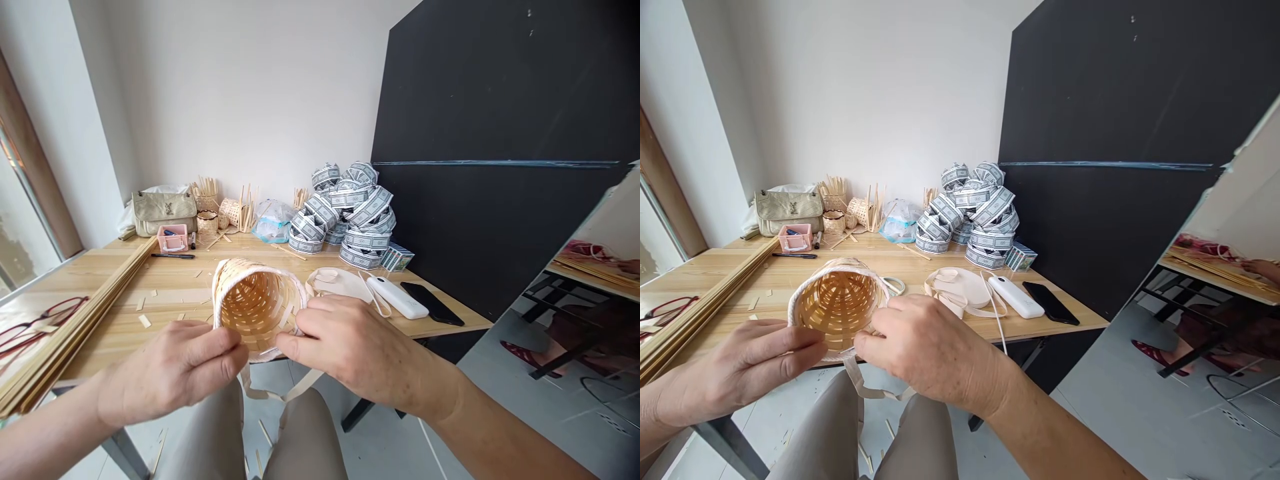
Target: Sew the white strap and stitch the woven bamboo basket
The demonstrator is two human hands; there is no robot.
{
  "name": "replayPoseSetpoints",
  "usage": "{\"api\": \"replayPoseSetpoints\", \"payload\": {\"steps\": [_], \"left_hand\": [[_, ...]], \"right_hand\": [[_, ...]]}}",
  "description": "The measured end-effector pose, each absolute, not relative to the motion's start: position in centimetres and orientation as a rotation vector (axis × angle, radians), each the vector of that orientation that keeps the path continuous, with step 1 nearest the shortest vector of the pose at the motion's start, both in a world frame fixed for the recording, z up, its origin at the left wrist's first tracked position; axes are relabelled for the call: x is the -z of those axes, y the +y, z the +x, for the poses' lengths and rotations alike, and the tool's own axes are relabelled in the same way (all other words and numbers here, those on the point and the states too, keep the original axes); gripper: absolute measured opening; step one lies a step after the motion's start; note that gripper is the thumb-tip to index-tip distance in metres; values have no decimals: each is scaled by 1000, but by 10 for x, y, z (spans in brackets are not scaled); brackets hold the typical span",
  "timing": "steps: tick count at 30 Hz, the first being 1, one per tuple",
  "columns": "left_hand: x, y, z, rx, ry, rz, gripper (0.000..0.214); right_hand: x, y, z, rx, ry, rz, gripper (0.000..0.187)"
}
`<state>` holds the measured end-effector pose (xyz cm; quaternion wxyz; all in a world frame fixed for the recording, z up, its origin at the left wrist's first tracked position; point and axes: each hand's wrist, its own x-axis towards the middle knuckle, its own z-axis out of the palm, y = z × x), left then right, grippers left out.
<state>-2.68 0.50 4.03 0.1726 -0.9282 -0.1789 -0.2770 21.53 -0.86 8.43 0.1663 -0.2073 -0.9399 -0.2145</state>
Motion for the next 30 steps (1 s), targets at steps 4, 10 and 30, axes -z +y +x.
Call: {"api": "replayPoseSetpoints", "payload": {"steps": [4,10,30], "left_hand": [[-47,12,-23,872,-419,-2898,35],[-72,19,-15,979,-547,-3401,21],[-87,24,-14,992,-722,-3776,27]], "right_hand": [[-92,-1,216,551,-2758,-599,24],[-105,13,214,285,-2760,-509,29],[-105,19,206,36,-2733,-380,24]]}}
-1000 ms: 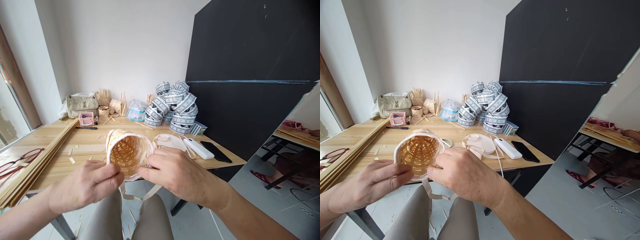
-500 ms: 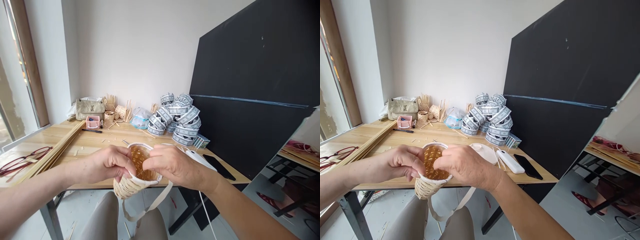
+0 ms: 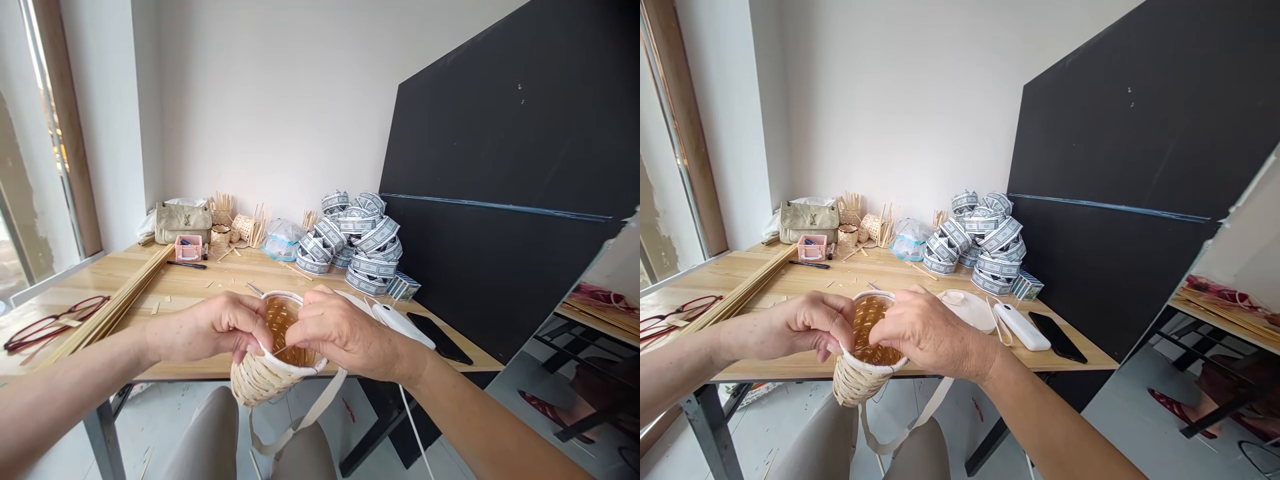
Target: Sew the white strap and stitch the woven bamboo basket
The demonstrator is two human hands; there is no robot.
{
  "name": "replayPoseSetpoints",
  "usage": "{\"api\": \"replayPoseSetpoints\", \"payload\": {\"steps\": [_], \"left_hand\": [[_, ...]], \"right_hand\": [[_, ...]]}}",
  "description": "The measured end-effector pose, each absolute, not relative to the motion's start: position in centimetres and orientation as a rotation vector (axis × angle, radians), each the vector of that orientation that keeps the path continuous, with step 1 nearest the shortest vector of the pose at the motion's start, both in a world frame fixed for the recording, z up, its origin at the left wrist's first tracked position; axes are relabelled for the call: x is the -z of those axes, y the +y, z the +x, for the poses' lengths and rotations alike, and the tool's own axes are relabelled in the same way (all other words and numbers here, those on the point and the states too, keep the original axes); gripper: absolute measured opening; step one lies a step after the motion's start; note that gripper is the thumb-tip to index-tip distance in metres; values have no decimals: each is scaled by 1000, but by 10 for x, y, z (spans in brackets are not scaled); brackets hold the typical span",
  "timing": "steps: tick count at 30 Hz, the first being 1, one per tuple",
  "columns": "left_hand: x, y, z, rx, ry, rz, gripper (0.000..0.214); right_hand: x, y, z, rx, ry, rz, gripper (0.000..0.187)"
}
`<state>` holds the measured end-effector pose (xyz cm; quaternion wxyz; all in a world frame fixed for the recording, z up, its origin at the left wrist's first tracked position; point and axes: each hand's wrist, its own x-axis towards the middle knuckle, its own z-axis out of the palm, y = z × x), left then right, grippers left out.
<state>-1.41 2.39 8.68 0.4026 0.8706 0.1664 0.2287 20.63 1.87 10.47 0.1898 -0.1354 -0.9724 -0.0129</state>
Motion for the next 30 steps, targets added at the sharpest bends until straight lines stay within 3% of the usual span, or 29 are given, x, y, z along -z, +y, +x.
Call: {"api": "replayPoseSetpoints", "payload": {"steps": [18,23,30], "left_hand": [[-80,31,-3,-731,561,2097,17],[-78,28,-6,-882,601,2259,21],[-70,22,-7,-1113,687,2580,26]], "right_hand": [[-116,21,199,-249,-2762,-633,17],[-121,15,194,16,-2772,-816,5],[-110,10,186,361,-2654,-839,16]]}}
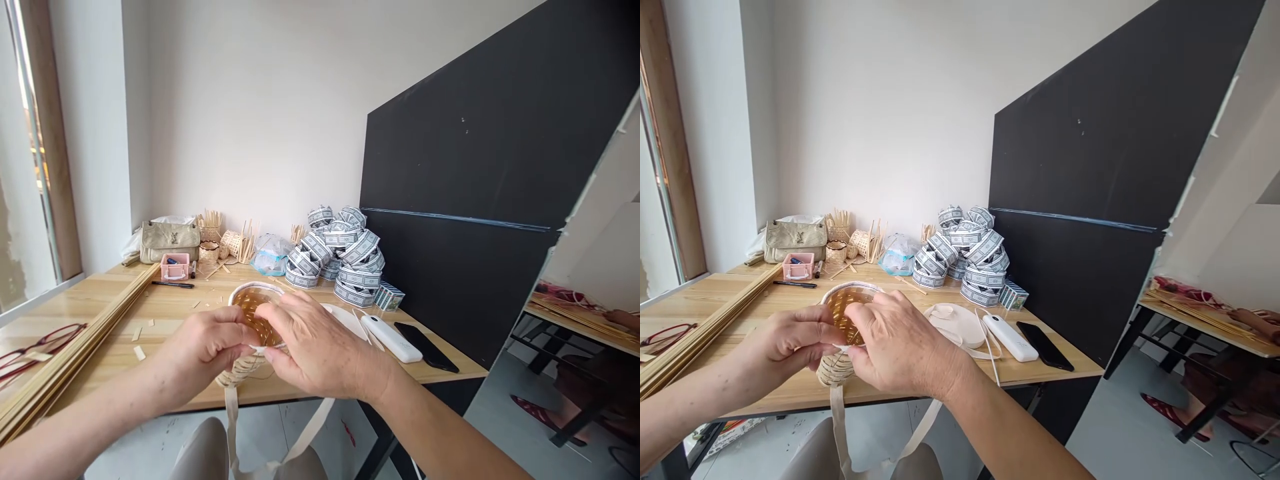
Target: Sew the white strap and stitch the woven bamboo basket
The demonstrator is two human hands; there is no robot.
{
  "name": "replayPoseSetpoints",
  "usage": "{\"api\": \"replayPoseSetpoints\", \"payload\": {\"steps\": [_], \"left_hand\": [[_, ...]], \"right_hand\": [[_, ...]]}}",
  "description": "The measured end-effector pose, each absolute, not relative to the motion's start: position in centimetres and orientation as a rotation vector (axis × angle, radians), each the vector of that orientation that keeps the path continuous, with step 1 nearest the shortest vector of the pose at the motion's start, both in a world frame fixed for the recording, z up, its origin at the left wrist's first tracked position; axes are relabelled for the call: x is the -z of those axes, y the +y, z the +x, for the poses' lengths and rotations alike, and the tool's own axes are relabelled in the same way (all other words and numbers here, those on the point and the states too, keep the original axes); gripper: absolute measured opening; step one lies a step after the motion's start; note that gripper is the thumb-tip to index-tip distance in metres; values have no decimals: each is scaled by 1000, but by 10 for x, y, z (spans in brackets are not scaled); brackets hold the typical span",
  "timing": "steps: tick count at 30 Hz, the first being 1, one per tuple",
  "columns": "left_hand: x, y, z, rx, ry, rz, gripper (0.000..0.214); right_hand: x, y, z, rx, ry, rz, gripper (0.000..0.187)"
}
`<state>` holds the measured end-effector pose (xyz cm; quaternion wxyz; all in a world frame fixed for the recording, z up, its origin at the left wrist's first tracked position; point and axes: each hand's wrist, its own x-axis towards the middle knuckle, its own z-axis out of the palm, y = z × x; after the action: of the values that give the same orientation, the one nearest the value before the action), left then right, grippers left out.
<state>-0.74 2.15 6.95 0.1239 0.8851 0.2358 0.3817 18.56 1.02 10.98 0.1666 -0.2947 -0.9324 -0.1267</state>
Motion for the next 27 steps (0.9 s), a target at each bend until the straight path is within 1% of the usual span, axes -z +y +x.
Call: {"api": "replayPoseSetpoints", "payload": {"steps": [7,10,14,16,18,21,22,27], "left_hand": [[-65,20,-7,-1181,670,2482,25],[-65,20,-6,-1212,682,2471,24],[-62,22,-7,-1277,807,2528,25],[-59,24,-9,-1306,837,2535,26],[-57,24,-12,-1318,853,2503,25],[-56,24,-17,-1352,954,2383,24],[-57,24,-18,-1379,988,2336,24],[-59,22,-16,-1435,954,2236,21]], "right_hand": [[-102,14,181,457,-2618,-701,32],[-98,16,178,573,-2609,-625,38],[-98,16,177,719,-2634,-524,47],[-102,15,180,748,-2640,-536,46],[-105,12,183,774,-2551,-574,40],[-98,9,182,790,-2298,-593,21],[-93,8,179,802,-2244,-565,18],[-71,14,159,921,-2195,-382,23]]}}
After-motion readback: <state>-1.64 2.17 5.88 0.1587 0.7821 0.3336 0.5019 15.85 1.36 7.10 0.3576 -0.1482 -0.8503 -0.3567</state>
